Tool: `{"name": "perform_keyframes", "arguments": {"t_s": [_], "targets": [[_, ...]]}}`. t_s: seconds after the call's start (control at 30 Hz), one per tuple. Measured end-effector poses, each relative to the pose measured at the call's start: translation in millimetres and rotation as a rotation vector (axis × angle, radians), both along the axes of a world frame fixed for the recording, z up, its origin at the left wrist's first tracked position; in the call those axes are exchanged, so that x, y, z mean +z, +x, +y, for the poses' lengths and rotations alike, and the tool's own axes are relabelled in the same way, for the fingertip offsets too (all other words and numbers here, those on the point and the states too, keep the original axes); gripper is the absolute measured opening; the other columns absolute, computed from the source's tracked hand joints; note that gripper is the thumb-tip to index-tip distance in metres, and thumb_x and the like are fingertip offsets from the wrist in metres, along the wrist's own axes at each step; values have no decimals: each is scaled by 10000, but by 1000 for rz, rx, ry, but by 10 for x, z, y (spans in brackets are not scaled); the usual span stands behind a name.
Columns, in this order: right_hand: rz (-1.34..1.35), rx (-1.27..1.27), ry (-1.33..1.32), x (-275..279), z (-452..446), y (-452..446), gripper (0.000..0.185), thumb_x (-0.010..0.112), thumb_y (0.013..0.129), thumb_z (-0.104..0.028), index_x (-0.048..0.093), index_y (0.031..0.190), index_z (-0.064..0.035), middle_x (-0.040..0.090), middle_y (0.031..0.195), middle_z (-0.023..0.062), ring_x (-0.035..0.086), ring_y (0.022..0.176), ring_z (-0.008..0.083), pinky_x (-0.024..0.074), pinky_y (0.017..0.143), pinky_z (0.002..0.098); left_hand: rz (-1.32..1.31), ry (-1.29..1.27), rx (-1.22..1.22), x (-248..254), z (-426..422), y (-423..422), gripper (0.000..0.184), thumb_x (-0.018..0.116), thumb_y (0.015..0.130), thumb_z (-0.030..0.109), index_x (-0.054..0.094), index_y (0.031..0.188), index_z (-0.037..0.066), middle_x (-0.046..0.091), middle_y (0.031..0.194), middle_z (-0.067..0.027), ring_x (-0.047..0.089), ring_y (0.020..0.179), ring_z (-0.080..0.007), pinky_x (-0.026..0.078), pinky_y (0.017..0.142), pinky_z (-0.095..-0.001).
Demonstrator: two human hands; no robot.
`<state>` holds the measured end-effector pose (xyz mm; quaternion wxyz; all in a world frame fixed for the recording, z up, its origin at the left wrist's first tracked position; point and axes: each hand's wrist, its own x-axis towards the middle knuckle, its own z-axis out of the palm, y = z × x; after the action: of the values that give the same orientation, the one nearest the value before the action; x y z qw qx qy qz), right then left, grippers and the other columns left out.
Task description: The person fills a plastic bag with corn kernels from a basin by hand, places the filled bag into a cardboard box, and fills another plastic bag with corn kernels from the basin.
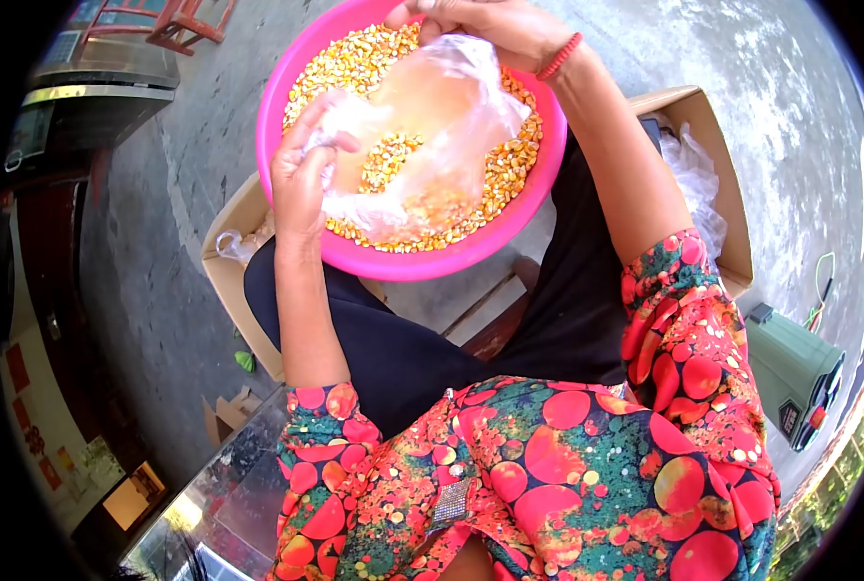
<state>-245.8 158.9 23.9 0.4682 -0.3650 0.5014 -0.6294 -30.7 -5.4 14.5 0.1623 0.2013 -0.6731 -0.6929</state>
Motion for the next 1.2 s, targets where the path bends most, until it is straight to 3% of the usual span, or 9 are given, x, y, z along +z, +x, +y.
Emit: {"name": "perform_keyframes", "arguments": {"t_s": [0.1,0.23,0.53,0.67,0.73,0.8,0.87,1.03,1.2], "targets": [[496,-88,210,-422,-130,-82,227,503,903,-130,617,1091,-74,615,846,-16,533,677,45,438,627,188,8,169,-183,-12,24,50,493,400,744,-109,563,1196,3,650,932,-63,600,801,-111,478,753,-234],[1258,-17,573,-850,-316,125,346,558,863,-264,545,1197,-173,565,1127,146,624,896,349,497,795,450,-99,158,-502,77,84,79,460,406,737,-87,580,1159,-32,657,970,-76,620,889,-128,466,843,-269],[1074,82,470,-1040,-519,516,374,556,856,-379,595,1068,-74,641,814,206,636,809,368,494,729,435,-208,-11,-667,-22,94,96,362,554,799,11,571,1157,-39,617,1076,-85,597,948,-134,457,853,-263],[699,63,468,-1066,-518,461,371,597,832,-353,616,1092,-89,649,928,180,629,883,336,489,760,398,-156,-198,-673,-17,96,82,355,609,822,68,573,1158,-42,612,1089,-79,570,1001,-131,444,881,-269],[261,-10,491,-975,-540,398,328,571,849,-300,629,1096,-93,636,1051,124,598,991,257,475,799,358,-287,31,-617,-65,84,58,342,601,846,77,575,1165,-42,593,1142,-87,542,1055,-136,421,915,-267],[371,-22,377,-878,-507,272,306,539,871,-285,635,1080,-84,622,1065,97,580,990,213,470,797,327,-236,77,-567,-74,92,38,342,582,858,67,564,1181,-46,583,1165,-89,538,1065,-135,418,918,-262],[166,-60,359,-741,-549,171,303,442,941,-276,641,1056,-78,593,1003,31,535,868,111,465,719,250,-270,129,-414,-162,46,49,359,537,882,38,521,1225,-66,559,1215,-101,542,1077,-140,420,924,-262],[-195,-244,151,-90,-528,280,254,533,914,-288,654,1006,-84,580,774,-51,453,611,16,378,520,157,-204,45,-211,-293,32,-19,396,518,885,21,475,1267,-75,560,1208,-114,558,1052,-141,435,917,-264],[-336,89,-138,371,-519,439,229,533,929,-240,603,1040,-52,587,835,-19,478,603,10,347,478,129,-244,-75,-68,-259,87,-77,365,476,868,6,498,1214,-111,629,1036,-129,589,790,-100,470,666,-208]]}}
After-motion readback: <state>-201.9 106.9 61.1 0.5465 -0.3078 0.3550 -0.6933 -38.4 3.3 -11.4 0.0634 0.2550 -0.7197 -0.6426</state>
